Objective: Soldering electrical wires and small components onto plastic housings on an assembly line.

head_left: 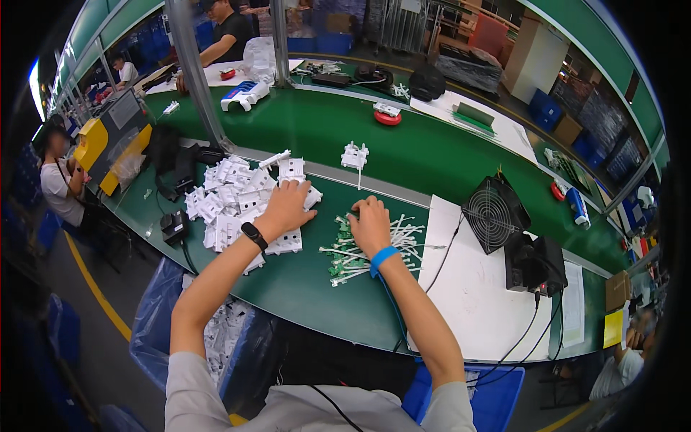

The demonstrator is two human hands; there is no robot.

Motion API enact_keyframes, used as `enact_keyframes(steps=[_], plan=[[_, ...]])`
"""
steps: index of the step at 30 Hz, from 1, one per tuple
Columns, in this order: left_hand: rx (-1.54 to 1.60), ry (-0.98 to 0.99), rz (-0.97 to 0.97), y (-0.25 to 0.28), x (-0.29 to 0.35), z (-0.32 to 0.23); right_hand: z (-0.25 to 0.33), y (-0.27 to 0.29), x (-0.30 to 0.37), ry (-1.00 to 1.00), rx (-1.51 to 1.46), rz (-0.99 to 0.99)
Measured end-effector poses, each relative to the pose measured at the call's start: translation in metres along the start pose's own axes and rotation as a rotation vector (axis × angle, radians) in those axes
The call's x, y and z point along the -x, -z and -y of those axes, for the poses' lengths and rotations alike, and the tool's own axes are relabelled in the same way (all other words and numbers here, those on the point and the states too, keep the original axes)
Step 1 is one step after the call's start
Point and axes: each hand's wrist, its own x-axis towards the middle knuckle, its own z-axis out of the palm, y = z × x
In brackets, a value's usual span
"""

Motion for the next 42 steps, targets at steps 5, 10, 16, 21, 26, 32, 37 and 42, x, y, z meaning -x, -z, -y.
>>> enact_keyframes(steps=[5, 10, 16, 21, 26, 32, 37, 42], plan=[[0.166, -0.022, -0.019, 0.019, -0.004, 0.002, 0.002, -0.004, -0.008, -0.143, -0.122, 0.022], [0.595, -0.032, -0.160, 0.036, -0.003, -0.012, 0.010, 0.040, -0.022, -0.097, -0.527, -0.421], [1.545, 0.147, 0.201, 0.060, -0.006, -0.036, 0.037, 0.107, -0.034, -0.069, -0.672, -0.716], [1.661, 0.126, 0.179, 0.081, 0.001, -0.068, 0.054, 0.147, -0.028, 0.153, -0.628, -0.430], [1.466, -0.018, 0.303, 0.098, 0.007, -0.087, 0.052, 0.164, -0.019, 0.139, -0.560, -0.066], [1.451, -0.063, 0.386, 0.098, 0.011, -0.095, 0.048, 0.177, -0.009, 0.022, -0.557, 0.110], [1.406, -0.075, 0.437, 0.094, 0.012, -0.093, 0.048, 0.186, -0.004, 0.002, -0.529, 0.278], [1.395, -0.041, 0.507, 0.091, 0.013, -0.094, 0.046, 0.187, 0.000, 0.037, -0.485, 0.280]])
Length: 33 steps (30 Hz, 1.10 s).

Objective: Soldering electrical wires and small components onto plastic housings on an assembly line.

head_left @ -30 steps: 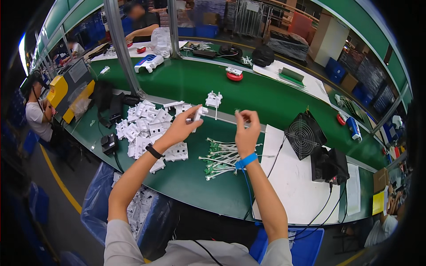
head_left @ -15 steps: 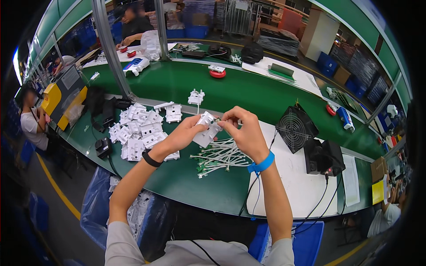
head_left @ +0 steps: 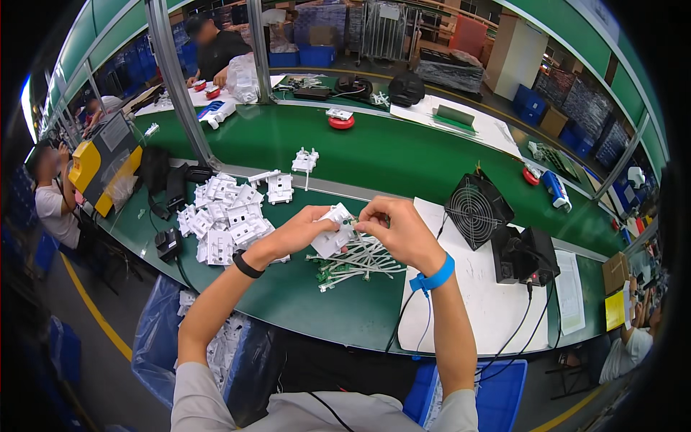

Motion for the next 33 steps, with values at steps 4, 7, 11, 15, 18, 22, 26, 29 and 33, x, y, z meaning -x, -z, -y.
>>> enact_keyframes(steps=[4, 7, 11, 15, 18, 22, 26, 29, 33], plan=[[-0.006, 0.026, 0.029, -0.007, 0.002, 0.002, -0.004, -0.001, 0.002, -0.077, 0.004, 0.091], [-0.055, 0.005, 0.056, -0.015, 0.003, 0.000, -0.008, -0.002, 0.004, -0.081, 0.000, 0.094], [-0.059, -0.060, -0.043, -0.025, -0.003, -0.001, -0.016, -0.009, 0.008, -0.041, 0.134, 0.005], [-0.311, -0.160, -0.290, -0.033, -0.016, 0.004, -0.023, -0.016, 0.012, -0.016, 0.243, -0.188], [-0.351, -0.268, -0.449, -0.037, -0.032, 0.010, -0.022, -0.015, 0.020, -0.202, 0.109, -0.160], [-0.339, -0.341, -0.642, -0.049, -0.064, 0.015, -0.015, -0.017, 0.032, -0.277, 0.089, -0.234], [-0.044, -0.336, -0.591, -0.084, -0.097, 0.017, -0.010, -0.032, 0.048, -0.100, 0.455, -0.381], [-0.053, -0.258, -0.416, -0.107, -0.111, 0.019, -0.016, -0.028, 0.066, -0.237, 0.542, -0.347], [0.051, -0.234, -0.238, -0.139, -0.126, 0.027, -0.034, -0.001, 0.118, -0.224, 0.584, -0.291]])
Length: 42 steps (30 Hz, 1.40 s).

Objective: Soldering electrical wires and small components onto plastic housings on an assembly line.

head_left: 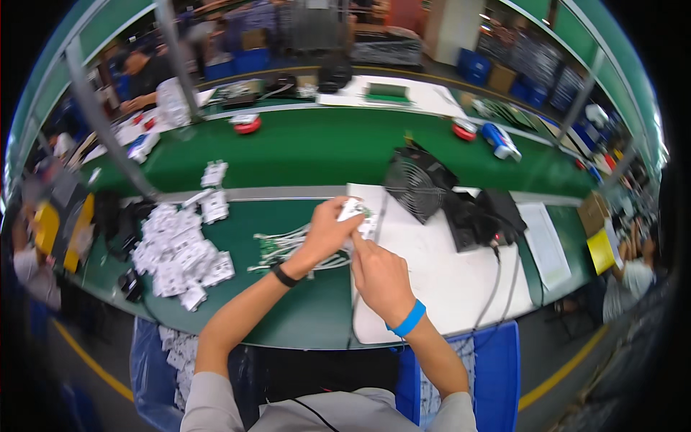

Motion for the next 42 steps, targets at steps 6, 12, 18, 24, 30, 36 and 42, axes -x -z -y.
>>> enact_keyframes(steps=[6, 12, 18, 24, 30, 36, 42], plan=[[-0.150, 0.189, 0.314, -0.018, 0.011, 0.015, -0.114, 0.047, 0.056, -0.500, -0.085, -0.256], [-0.249, 0.184, 0.547, -0.057, 0.019, 0.038, -0.217, 0.072, 0.036, -0.825, -0.417, -0.481], [-0.385, 0.176, 0.540, -0.080, 0.019, 0.051, -0.236, 0.054, -0.001, -0.561, -0.642, -0.627], [-0.551, -0.063, 0.443, -0.084, 0.005, 0.050, -0.223, 0.047, 0.001, -0.473, -0.336, -0.914], [-0.770, -0.356, 0.249, -0.081, 0.020, 0.042, -0.198, 0.060, 0.031, -0.196, -0.391, -1.162], [-0.892, -0.397, 0.327, -0.062, 0.033, 0.044, -0.177, 0.016, 0.066, -0.218, -0.541, -0.904], [-0.999, -0.506, 0.419, -0.055, 0.032, 0.048, -0.167, -0.009, 0.071, -0.306, -0.695, -0.696]])
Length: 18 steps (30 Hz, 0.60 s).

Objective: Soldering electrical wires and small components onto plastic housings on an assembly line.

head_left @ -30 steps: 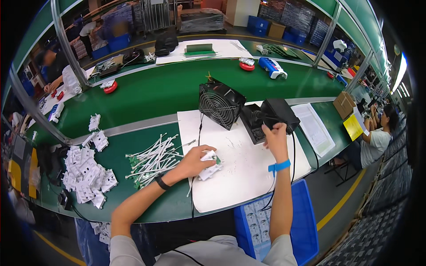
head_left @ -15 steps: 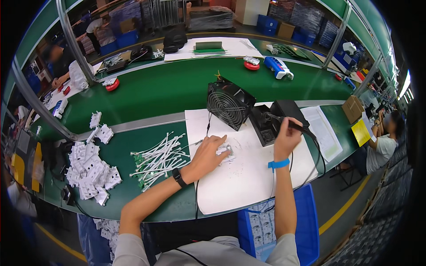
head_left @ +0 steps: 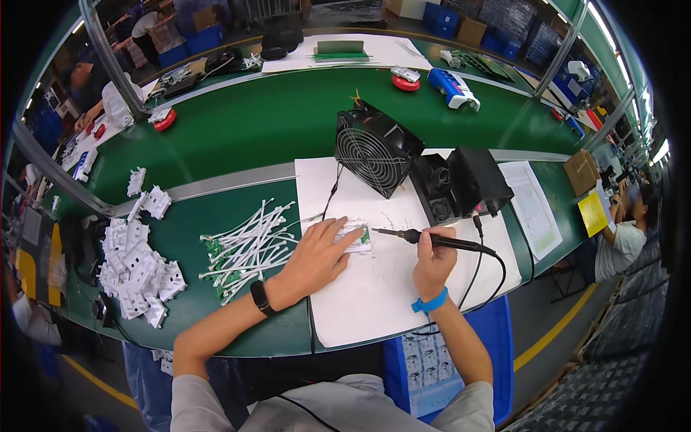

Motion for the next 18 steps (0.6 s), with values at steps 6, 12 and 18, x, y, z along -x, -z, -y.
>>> enact_keyframes(steps=[6, 12, 18], plan=[[-0.066, -0.041, 0.003, 0.0015, -0.0004, -0.0007, 0.0043, -0.0076, -0.0033, -0.150, -0.059, 0.073], [-0.071, -0.048, -0.011, 0.0022, 0.0005, -0.0004, 0.0041, -0.0081, -0.0036, -0.136, -0.034, 0.082], [-0.067, -0.049, -0.015, -0.0001, 0.0014, 0.0018, 0.0035, -0.0074, -0.0029, -0.118, -0.027, 0.086]])
